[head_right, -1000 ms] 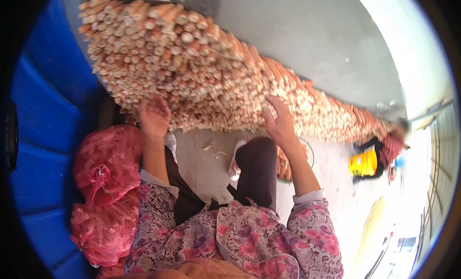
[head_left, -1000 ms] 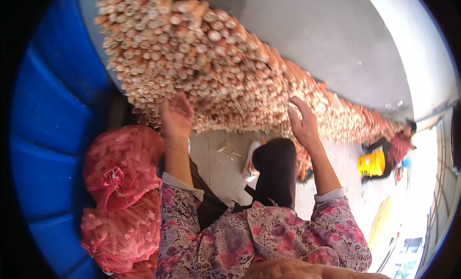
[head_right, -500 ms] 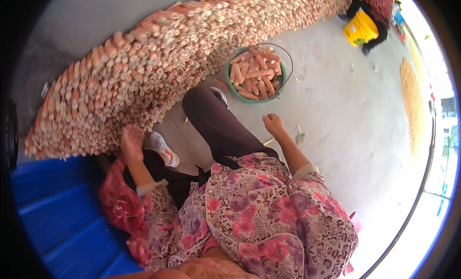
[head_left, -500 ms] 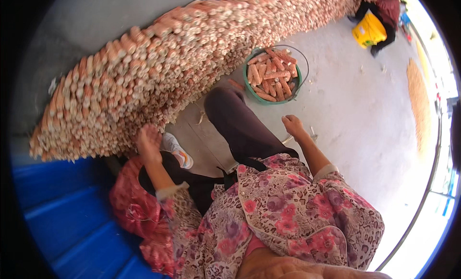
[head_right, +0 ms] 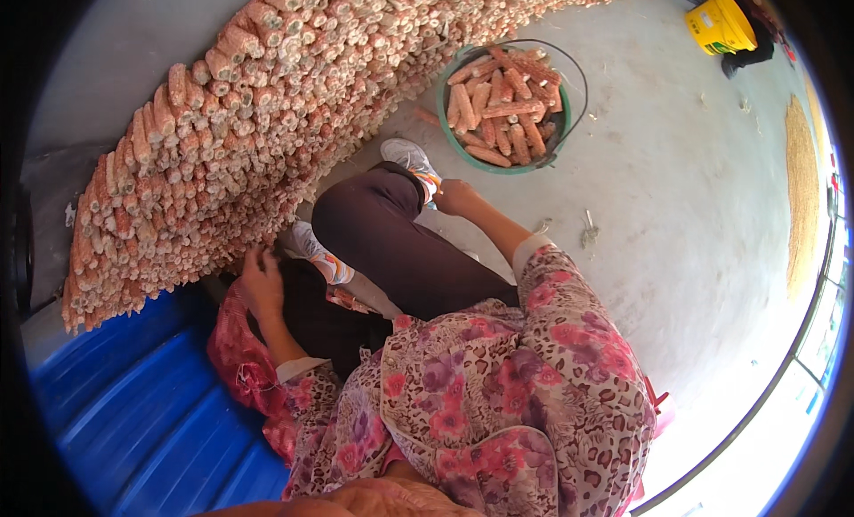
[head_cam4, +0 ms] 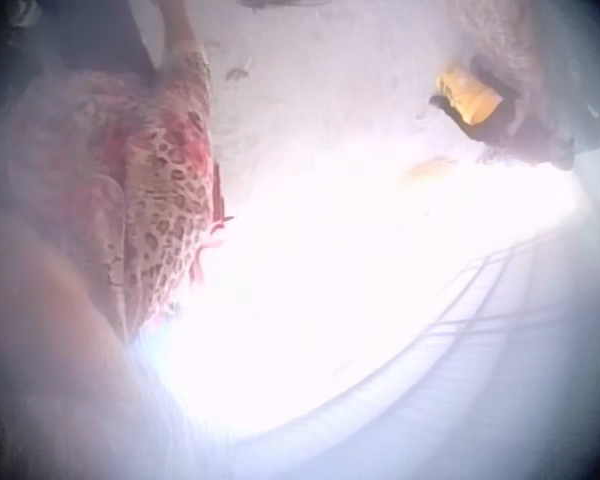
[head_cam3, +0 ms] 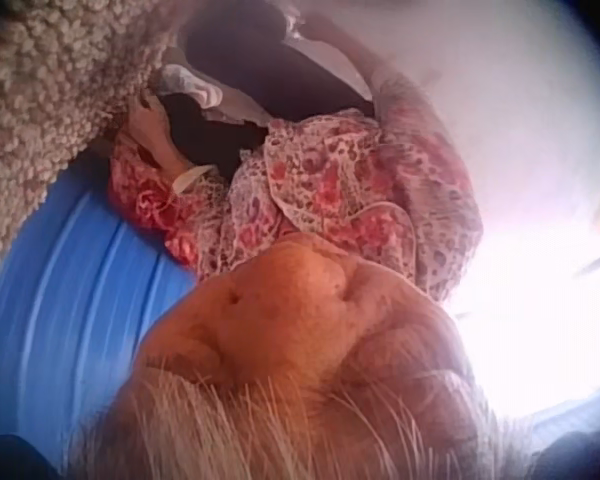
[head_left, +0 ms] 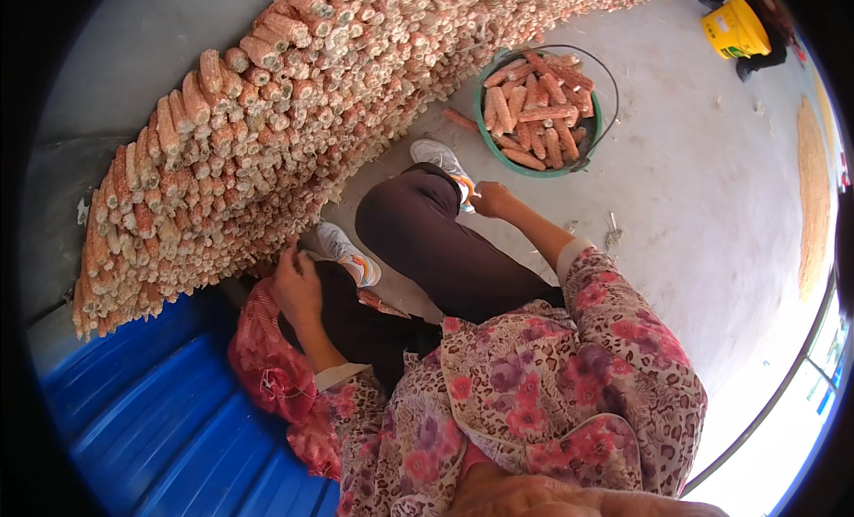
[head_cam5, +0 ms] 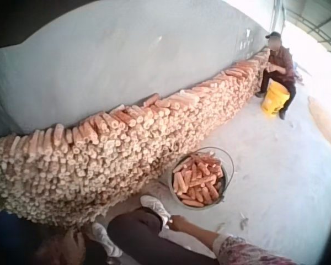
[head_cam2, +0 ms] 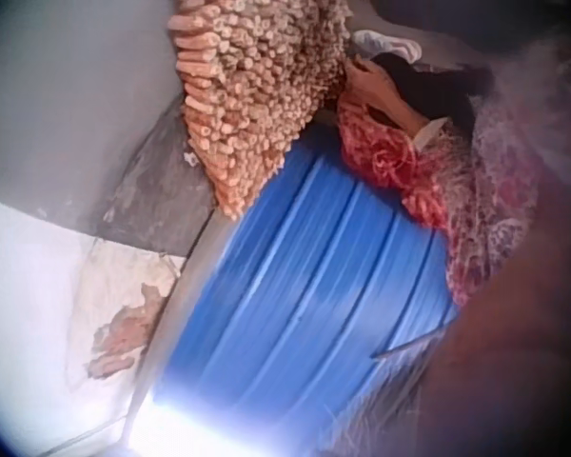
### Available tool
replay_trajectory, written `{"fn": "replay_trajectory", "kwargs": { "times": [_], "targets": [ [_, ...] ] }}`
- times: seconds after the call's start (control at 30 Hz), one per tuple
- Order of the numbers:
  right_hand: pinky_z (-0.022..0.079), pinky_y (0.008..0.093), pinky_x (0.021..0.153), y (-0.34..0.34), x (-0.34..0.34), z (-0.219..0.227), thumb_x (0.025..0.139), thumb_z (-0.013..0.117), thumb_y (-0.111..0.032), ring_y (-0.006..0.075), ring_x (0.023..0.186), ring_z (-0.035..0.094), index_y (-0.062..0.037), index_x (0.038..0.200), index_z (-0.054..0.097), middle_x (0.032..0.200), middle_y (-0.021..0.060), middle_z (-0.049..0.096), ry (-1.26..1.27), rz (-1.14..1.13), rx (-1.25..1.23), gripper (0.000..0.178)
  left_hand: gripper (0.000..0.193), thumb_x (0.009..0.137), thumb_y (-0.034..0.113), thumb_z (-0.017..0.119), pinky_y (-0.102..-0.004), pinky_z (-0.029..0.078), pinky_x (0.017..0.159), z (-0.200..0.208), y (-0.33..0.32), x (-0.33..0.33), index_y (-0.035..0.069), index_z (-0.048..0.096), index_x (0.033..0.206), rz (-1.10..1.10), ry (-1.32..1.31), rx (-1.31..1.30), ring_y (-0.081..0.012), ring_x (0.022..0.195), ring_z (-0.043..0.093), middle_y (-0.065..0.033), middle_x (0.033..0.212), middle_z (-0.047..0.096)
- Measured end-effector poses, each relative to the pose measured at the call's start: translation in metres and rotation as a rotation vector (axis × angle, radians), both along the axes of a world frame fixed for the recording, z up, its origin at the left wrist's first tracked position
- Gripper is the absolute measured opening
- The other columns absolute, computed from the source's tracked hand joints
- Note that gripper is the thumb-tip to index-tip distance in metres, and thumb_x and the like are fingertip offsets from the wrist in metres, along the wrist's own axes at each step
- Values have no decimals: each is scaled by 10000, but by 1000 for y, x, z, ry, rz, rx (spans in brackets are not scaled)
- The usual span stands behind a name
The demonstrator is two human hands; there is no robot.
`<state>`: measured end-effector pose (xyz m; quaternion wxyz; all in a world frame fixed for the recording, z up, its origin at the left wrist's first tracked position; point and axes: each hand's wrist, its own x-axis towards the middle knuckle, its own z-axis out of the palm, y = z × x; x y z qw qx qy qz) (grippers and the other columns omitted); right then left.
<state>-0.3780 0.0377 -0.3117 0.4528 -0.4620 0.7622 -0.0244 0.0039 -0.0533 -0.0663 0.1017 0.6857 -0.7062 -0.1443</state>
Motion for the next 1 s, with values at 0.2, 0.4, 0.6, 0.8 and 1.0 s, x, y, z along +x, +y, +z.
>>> {"fn": "replay_trajectory", "kwargs": {
  "times": [0.2, 0.4, 0.6, 0.8, 1.0],
  "targets": [
    [470, 473, 1064, -71, -7, -48, 875, 646, -397, 417, 1262, 588, -19, 1265, 630, 1293, 265, 644, 119, -238, 32, 544, 396, 957, 254, 648, -428, 550, 863, -50, -14, -11, -4, 636, 1257, -164, 97, 413, -381, 987, 706, -225, 1078, 718],
    [446, 459, 1092, -127, -25, -112, 859, 593, -297, 437, 1249, 587, 42, 1193, 676, 1298, 319, 616, 221, -247, 52, 482, 436, 941, 246, 665, -448, 528, 922, -34, -31, -23, 5, 614, 1300, -103, 132, 515, -400, 1085, 673, -241, 1192, 682],
    [408, 495, 1127, -169, -10, -109, 842, 622, -236, 457, 1335, 474, -52, 1259, 674, 1404, 266, 503, 431, -84, -6, 459, 430, 936, 233, 678, -457, 527, 913, -35, -40, -37, 15, 610, 1301, -152, 171, 454, -405, 1079, 665, -238, 1193, 671],
    [430, 536, 1108, -182, -30, -120, 834, 663, -209, 441, 1319, 507, -158, 1408, 600, 1457, 232, 462, 458, 108, 109, 580, 448, 934, 226, 691, -476, 523, 900, -36, -45, -43, 6, 589, 1310, -252, 174, 463, -421, 1079, 647, -244, 1180, 662],
    [551, 530, 907, -169, -7, -87, 844, 689, -264, 427, 1096, 663, -128, 1235, 625, 1223, 236, 654, 327, -14, 97, 418, 447, 935, 228, 682, -478, 523, 895, -32, -43, -49, -9, 588, 1302, -275, 180, 429, -427, 1084, 641, -249, 1182, 662]
  ]
}}
